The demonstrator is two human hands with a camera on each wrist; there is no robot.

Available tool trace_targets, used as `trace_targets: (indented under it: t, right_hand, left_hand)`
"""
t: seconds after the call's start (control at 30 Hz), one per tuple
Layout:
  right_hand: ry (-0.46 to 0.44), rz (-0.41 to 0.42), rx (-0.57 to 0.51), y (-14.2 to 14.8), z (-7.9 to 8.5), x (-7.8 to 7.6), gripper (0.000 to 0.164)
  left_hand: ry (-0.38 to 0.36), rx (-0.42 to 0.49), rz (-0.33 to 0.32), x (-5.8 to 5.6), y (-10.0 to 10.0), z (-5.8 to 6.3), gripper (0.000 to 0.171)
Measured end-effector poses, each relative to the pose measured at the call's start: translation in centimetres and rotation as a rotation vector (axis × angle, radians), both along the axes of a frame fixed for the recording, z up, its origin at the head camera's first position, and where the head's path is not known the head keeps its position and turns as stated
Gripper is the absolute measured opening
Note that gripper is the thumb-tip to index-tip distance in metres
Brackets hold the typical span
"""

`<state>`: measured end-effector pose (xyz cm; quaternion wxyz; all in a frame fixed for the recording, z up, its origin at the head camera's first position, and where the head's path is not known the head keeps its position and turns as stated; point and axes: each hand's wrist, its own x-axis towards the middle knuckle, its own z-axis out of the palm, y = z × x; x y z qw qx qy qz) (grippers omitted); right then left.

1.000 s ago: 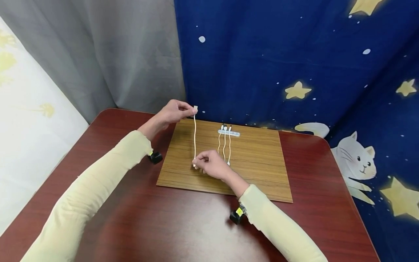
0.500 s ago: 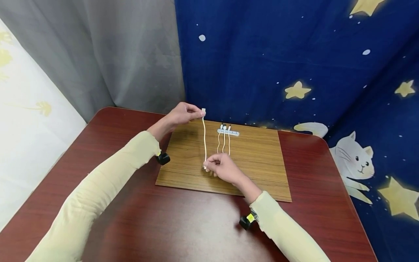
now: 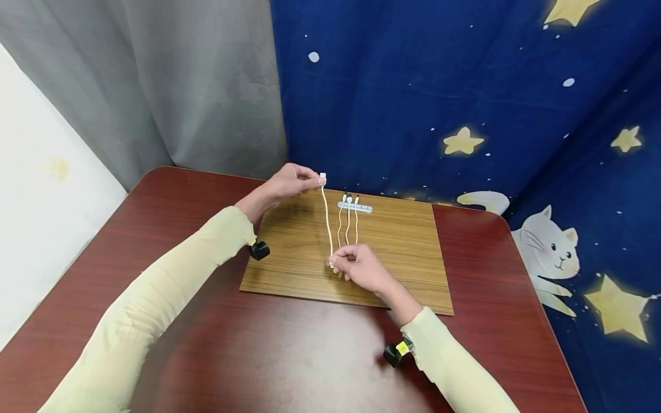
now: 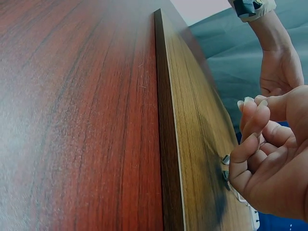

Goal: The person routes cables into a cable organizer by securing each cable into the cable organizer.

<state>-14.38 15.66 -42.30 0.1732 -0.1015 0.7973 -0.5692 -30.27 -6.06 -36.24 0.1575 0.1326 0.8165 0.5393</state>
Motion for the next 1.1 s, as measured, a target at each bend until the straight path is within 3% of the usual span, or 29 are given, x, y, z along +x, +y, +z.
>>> trace_targets:
  t: [0.63,1.1]
  right_hand:
    - [0.019,-0.054,-0.023,0.8,0.1,0.3,0.019]
    - [0.025,-0.091,-0.043,0.9,0.3,0.9,0.021]
  left_hand:
    - [-0.045,0.014,-0.003,-0.8,2.0,-0.1,0.027]
    - [-0.036,0.052,-0.012,-0.5,4.9,-0.4,0.024]
